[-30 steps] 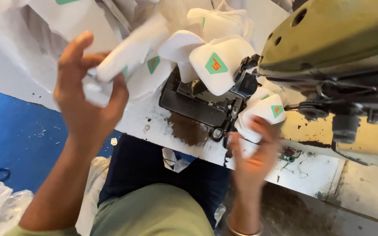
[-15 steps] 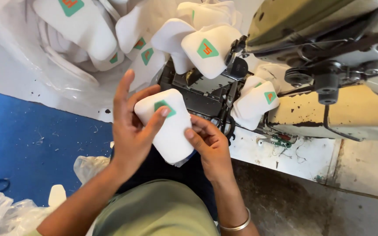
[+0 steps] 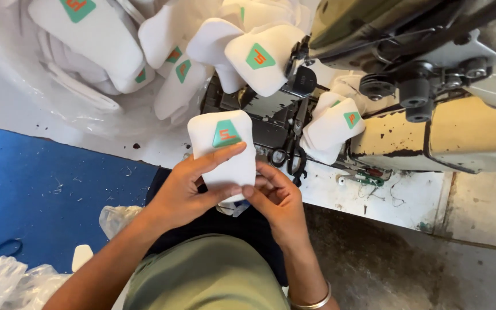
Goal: The person operates a sewing machine to stitch white fabric masks with green and orange logos. They feed the masks under the needle, guide them through the machine, and use scissors to trim the threads after each stitch. The person also handles a large plastic bag containing the masks.
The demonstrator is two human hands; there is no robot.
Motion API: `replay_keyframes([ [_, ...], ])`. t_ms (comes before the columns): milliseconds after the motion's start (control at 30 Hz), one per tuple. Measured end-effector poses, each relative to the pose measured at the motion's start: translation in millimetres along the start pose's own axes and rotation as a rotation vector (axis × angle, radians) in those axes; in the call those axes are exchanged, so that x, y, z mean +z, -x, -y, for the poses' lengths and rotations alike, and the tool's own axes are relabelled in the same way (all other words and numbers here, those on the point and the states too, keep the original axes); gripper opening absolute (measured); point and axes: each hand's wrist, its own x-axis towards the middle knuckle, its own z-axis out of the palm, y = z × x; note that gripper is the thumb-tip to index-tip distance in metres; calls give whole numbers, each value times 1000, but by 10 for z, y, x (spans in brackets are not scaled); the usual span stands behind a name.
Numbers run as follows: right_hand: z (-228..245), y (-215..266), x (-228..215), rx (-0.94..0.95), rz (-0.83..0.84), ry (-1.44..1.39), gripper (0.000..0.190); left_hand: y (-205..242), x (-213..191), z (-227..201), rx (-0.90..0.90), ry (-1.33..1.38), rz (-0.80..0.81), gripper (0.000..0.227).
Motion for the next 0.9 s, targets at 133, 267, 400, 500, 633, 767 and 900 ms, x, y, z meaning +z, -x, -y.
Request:
replay_keyframes([
  [133,-22,-53,-210,25,-95,-45,41,-35,153,-9,-24,4,121,65],
  [267,129,-196,-260,-51,-244,-99,29,-250,351,-87,-83,-95,119,67],
  [400,325,-480,-416,-43,-296,-70,29,-566,440,-94,-200,-13,156,72],
  [500,591,-846,-402,11,-319,13,31,-851,497,-28,-161,20,127,77],
  [633,667,-1320,-389,-145,-266,-2,22,-1192,515,109,-16,-102,-30,84],
  [767,510,-1510,-476,-329,-329,0,32,-1410,390,212,34,-27,-24,86],
  [900,771,-1198,-910,-131,-457,503,34,-1554,174,172,-44,86,100,87],
])
